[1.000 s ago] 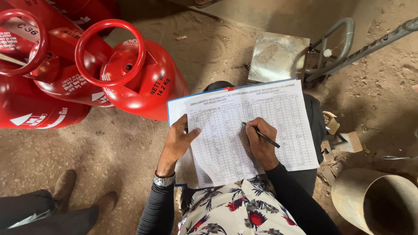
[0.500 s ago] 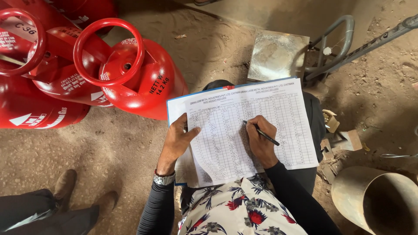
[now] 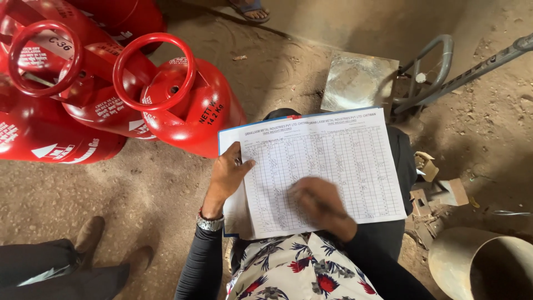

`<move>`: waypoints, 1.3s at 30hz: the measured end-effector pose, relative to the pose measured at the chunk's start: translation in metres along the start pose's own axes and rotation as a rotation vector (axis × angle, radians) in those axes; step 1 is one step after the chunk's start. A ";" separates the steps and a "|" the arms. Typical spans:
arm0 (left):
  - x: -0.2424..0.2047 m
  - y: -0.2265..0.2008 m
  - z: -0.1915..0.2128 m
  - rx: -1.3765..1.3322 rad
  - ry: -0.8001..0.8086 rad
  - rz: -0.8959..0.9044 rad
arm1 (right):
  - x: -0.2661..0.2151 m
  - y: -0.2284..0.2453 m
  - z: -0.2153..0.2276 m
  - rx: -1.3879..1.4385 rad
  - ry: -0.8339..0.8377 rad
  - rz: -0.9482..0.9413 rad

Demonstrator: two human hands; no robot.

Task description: Weighing red gas cylinders on a digital scale and recording the weights in a logbook.

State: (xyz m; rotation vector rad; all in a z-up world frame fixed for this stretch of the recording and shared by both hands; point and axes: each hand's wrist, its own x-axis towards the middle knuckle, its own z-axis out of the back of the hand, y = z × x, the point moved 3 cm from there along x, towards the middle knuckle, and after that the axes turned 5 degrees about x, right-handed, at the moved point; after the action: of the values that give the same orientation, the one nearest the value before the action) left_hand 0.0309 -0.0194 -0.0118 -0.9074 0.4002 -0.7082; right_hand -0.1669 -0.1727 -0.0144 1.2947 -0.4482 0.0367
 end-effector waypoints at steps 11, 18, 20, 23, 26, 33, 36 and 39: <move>-0.005 -0.027 0.002 0.170 -0.360 -0.004 | -0.003 0.054 -0.010 0.352 0.463 0.015; -0.025 -0.065 -0.105 -1.317 0.342 0.294 | 0.001 0.040 0.043 -0.457 -0.212 0.093; -0.027 -0.067 -0.133 -1.408 0.340 0.364 | 0.012 0.048 0.045 -0.607 -0.177 0.147; -0.020 -0.066 -0.158 -1.490 0.304 0.379 | 0.021 0.054 0.050 -0.792 -0.152 0.158; -0.010 -0.089 -0.146 -1.516 0.307 0.304 | 0.020 0.056 0.060 -0.780 -0.226 0.140; 0.018 -0.110 -0.120 -0.784 0.248 -0.198 | 0.003 0.004 0.104 -0.588 -0.477 0.088; 0.025 -0.099 -0.118 -0.408 0.115 -0.235 | 0.001 -0.023 0.116 -0.419 -0.550 -0.094; 0.026 -0.091 -0.124 -0.279 0.150 -0.112 | -0.008 -0.047 0.115 -0.249 -0.581 -0.382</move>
State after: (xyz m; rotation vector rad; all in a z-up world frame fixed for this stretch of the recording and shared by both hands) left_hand -0.0594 -0.1465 -0.0074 -1.1501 0.5956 -0.8393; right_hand -0.1956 -0.2916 -0.0371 1.1126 -0.6650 -0.7104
